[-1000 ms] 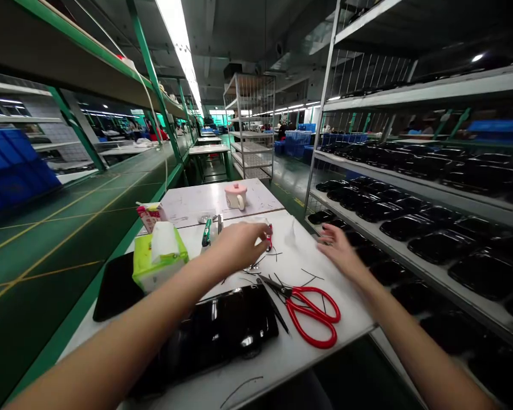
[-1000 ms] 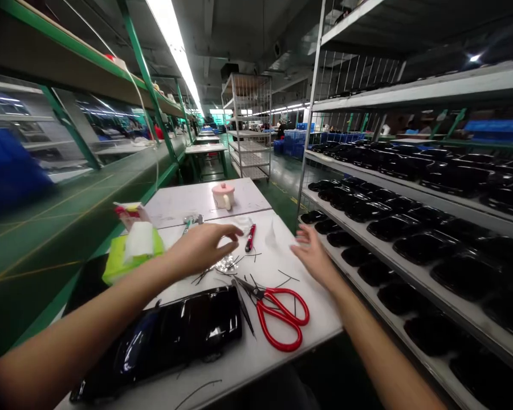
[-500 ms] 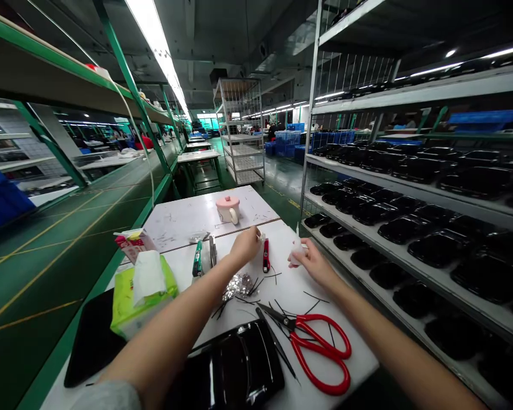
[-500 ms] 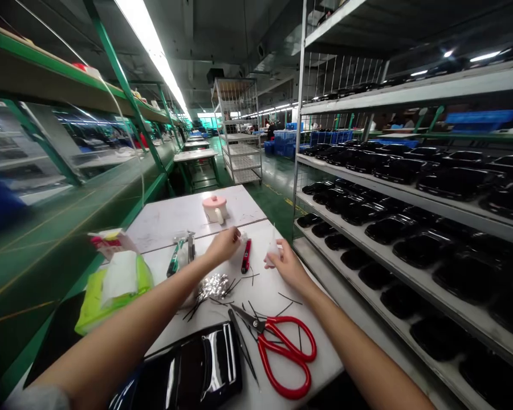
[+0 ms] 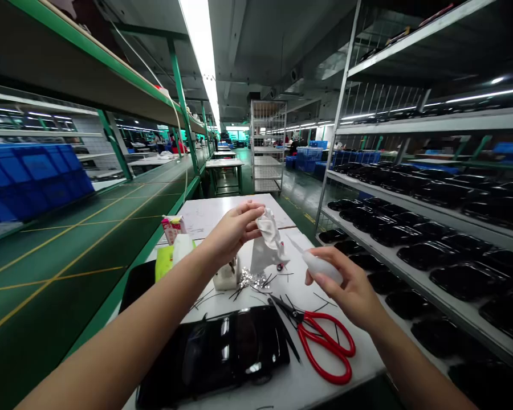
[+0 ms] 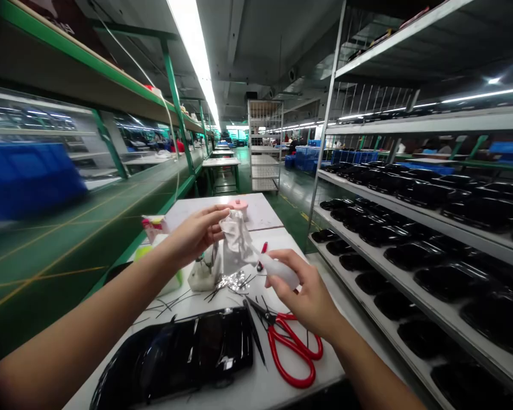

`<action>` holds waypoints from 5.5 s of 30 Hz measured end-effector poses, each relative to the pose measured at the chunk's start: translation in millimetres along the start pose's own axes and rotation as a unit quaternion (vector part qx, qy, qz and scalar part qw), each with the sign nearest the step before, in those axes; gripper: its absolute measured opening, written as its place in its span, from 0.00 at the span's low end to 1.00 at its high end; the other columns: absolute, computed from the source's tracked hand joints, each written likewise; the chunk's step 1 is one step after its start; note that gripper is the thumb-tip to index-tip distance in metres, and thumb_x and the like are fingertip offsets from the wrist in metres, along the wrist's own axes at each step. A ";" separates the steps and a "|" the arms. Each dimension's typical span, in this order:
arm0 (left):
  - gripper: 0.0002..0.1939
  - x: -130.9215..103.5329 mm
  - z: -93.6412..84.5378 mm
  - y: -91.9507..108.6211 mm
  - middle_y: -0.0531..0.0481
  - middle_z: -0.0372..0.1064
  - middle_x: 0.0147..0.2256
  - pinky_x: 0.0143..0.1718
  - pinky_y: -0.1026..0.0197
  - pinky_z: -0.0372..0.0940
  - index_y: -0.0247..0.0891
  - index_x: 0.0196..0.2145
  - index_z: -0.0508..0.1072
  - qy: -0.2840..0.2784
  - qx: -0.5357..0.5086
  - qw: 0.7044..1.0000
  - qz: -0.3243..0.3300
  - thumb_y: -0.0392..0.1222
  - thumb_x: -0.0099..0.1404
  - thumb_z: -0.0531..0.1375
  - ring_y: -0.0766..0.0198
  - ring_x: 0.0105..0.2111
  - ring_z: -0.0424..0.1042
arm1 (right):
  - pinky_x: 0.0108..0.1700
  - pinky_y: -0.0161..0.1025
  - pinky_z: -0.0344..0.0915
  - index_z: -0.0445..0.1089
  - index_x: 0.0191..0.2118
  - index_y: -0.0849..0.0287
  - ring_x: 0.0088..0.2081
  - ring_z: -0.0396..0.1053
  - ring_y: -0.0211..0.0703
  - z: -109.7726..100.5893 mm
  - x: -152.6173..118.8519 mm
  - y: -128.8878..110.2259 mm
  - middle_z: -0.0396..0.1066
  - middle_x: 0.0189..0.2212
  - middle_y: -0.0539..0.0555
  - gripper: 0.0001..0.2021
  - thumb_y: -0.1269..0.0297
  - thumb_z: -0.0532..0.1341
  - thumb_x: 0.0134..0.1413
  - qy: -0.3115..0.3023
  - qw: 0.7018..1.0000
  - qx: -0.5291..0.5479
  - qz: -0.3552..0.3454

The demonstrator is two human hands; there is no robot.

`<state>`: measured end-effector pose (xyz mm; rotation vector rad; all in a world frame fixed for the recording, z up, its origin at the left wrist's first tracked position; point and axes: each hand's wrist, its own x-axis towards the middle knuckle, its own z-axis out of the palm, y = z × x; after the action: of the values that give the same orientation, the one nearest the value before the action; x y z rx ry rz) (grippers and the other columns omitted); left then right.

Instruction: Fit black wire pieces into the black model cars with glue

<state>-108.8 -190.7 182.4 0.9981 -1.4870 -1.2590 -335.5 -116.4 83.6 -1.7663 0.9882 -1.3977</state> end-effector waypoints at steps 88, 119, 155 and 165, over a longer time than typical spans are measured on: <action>0.37 -209.9 -67.5 -125.9 0.39 0.58 0.69 0.67 0.30 0.53 0.40 0.65 0.66 0.100 0.545 0.825 -0.112 0.65 0.69 0.45 0.38 0.69 0.55 | 0.41 0.48 0.70 0.70 0.46 0.59 0.34 0.74 0.50 -47.4 -8.9 130.6 0.76 0.35 0.56 0.20 0.52 0.69 0.53 0.022 0.939 -0.302 0.164; 0.39 -211.0 -45.2 -108.2 0.51 0.68 0.64 0.64 0.39 0.63 0.53 0.63 0.67 0.133 0.484 0.849 -0.165 0.74 0.61 0.49 0.43 0.63 0.67 | 0.67 0.58 0.62 0.52 0.71 0.47 0.70 0.56 0.55 82.2 -105.6 52.3 0.64 0.67 0.56 0.27 0.59 0.55 0.71 -0.054 0.969 -0.217 -0.107; 0.19 -132.8 -64.9 -114.6 0.49 0.81 0.41 0.39 0.52 0.63 0.48 0.42 0.74 0.048 0.582 0.797 -0.154 0.55 0.67 0.46 0.46 0.38 0.78 | 0.56 0.37 0.74 0.58 0.68 0.63 0.54 0.78 0.45 99.3 -109.7 57.9 0.79 0.51 0.63 0.28 0.71 0.59 0.64 0.140 0.925 -0.264 -0.237; 0.29 -190.3 -93.6 -141.6 0.54 0.76 0.55 0.57 0.44 0.69 0.56 0.63 0.64 0.112 0.520 0.829 -0.171 0.66 0.70 0.45 0.48 0.55 0.77 | 0.65 0.40 0.66 0.65 0.61 0.62 0.59 0.73 0.44 78.9 -112.9 58.4 0.78 0.53 0.57 0.22 0.72 0.57 0.62 0.043 0.916 -0.312 -0.248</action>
<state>32.4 -52.5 21.3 2.1123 -1.8544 -0.4107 -283.1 -43.0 -35.7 -2.5859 1.1738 -1.5774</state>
